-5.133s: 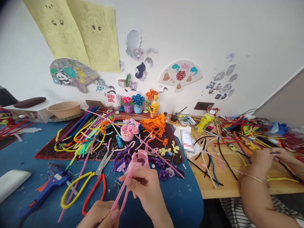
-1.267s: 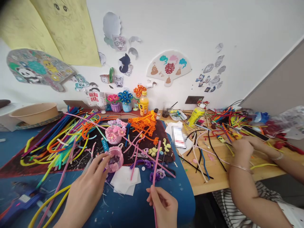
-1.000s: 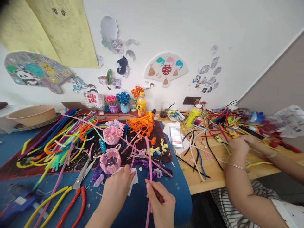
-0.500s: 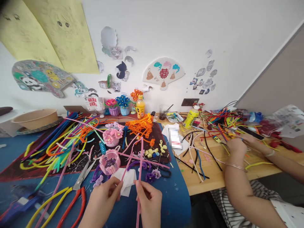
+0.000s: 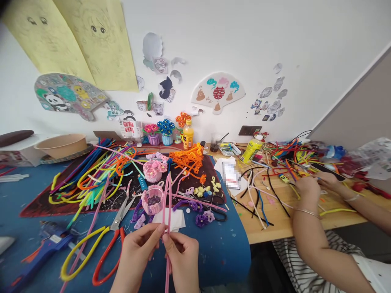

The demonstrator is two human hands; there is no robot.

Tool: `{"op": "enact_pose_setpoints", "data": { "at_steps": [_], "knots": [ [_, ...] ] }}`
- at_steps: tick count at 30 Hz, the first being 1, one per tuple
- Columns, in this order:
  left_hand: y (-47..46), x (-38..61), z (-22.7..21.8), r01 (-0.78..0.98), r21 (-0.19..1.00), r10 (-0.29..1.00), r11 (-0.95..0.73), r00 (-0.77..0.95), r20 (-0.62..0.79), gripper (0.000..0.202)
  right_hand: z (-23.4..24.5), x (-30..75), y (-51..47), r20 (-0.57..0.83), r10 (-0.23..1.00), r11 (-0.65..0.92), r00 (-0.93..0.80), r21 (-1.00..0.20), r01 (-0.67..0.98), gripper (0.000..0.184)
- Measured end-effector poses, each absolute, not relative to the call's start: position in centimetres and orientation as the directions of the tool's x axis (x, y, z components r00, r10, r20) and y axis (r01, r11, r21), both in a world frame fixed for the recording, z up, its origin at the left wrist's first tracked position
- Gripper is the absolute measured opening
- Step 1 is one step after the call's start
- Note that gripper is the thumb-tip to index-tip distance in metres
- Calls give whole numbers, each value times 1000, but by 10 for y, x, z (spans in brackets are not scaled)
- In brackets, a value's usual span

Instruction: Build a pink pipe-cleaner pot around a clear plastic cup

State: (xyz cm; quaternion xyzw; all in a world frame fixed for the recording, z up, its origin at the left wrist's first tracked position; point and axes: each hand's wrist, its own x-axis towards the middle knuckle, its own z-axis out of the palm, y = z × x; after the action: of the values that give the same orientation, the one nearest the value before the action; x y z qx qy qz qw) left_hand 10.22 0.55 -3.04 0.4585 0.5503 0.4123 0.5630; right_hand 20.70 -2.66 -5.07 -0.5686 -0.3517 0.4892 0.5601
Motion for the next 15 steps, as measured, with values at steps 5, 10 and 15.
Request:
{"op": "enact_pose_setpoints", "data": {
  "at_steps": [5,10,15],
  "knots": [
    [-1,102,-37,52,983,984,175,3,-175,48,-47,206,-29,-159,947,-130,278,-984,-121,52],
    [12,89,-24,121,988,991,92,84,-103,40,-42,209,-33,-201,946,-176,256,-978,-115,52],
    [31,89,-6,155,988,991,11,131,-31,35,-44,208,-37,-181,964,-167,196,-982,-85,51]
  ]
}}
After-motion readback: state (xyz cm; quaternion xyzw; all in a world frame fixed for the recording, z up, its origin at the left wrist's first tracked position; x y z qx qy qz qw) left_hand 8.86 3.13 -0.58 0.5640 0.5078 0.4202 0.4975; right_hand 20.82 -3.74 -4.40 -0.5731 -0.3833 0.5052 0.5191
